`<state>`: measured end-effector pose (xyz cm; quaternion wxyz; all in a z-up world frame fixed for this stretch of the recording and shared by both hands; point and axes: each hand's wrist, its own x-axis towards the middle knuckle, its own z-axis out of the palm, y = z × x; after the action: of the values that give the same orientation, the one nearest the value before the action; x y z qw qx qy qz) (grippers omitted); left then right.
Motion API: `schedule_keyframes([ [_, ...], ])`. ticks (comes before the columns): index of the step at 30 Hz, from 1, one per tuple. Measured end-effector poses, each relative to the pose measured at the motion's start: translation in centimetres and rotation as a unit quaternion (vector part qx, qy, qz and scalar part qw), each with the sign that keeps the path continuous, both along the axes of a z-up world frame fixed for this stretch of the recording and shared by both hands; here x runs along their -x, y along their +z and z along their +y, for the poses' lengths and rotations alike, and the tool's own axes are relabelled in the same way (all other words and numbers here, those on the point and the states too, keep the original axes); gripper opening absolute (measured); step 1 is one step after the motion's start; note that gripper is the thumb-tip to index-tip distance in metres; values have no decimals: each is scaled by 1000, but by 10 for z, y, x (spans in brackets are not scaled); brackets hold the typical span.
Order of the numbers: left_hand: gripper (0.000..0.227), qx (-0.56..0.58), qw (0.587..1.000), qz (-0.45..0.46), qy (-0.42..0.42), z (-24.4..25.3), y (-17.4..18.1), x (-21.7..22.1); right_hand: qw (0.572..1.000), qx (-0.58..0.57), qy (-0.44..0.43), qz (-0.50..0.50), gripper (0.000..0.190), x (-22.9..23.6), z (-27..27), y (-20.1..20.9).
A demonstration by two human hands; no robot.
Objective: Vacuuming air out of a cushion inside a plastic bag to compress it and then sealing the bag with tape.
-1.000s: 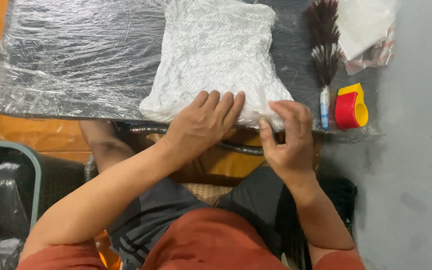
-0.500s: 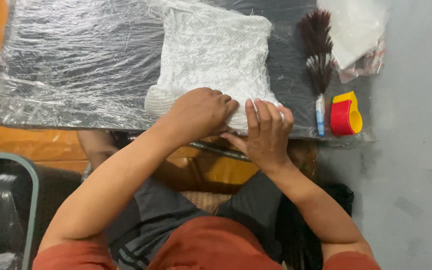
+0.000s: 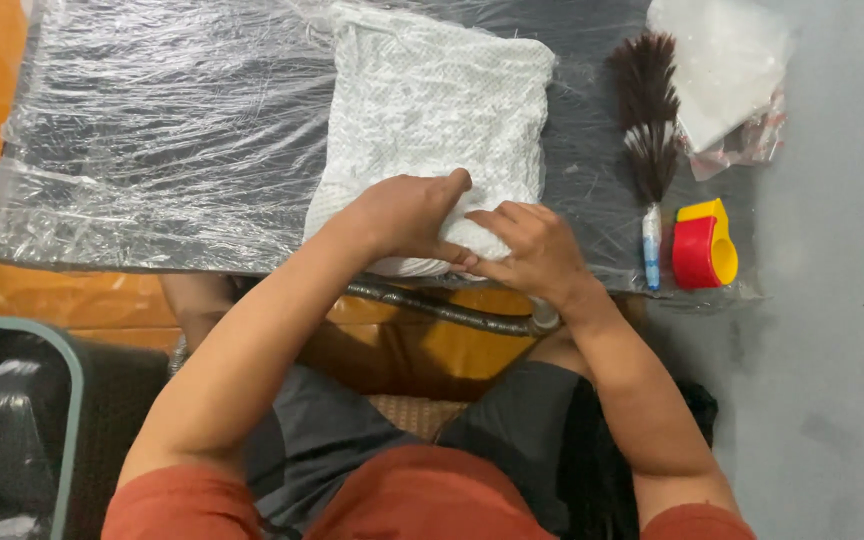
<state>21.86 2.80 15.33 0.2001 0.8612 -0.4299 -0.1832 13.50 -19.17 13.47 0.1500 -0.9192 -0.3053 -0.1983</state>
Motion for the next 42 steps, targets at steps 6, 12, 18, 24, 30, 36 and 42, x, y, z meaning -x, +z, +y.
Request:
schedule_keyframes([
  [6, 53, 106, 927, -357, -49, 5, -3, 24, 978, -129, 46, 154, 34, -14, -7, 12],
  [12, 106, -105, 936, -336, -3, 7, 10, 75, 930, -153, 2, 334, 38, -31, -25, -9],
  [18, 111, -73, 922, -381, 17, -1, -67, 32, 873, -121, -85, 464, 39, -42, -15, 10],
  [24, 85, -6, 947, -322, 8, 5, -72, 18, 885, -82, -118, 442, 52, -40, -4, 8],
  [30, 73, -33, 970, -239, -20, 3, -61, 3, 951, -78, -89, 286, 55, -25, 0, -7],
  [36, 75, -20, 985, -172, -4, -1, -66, -14, 997, 36, -52, -45, 84, 4, 23, -21],
  [42, 70, -29, 994, -107, -4, -1, -55, -22, 980, 154, -73, -104, 112, -3, 13, -50],
])
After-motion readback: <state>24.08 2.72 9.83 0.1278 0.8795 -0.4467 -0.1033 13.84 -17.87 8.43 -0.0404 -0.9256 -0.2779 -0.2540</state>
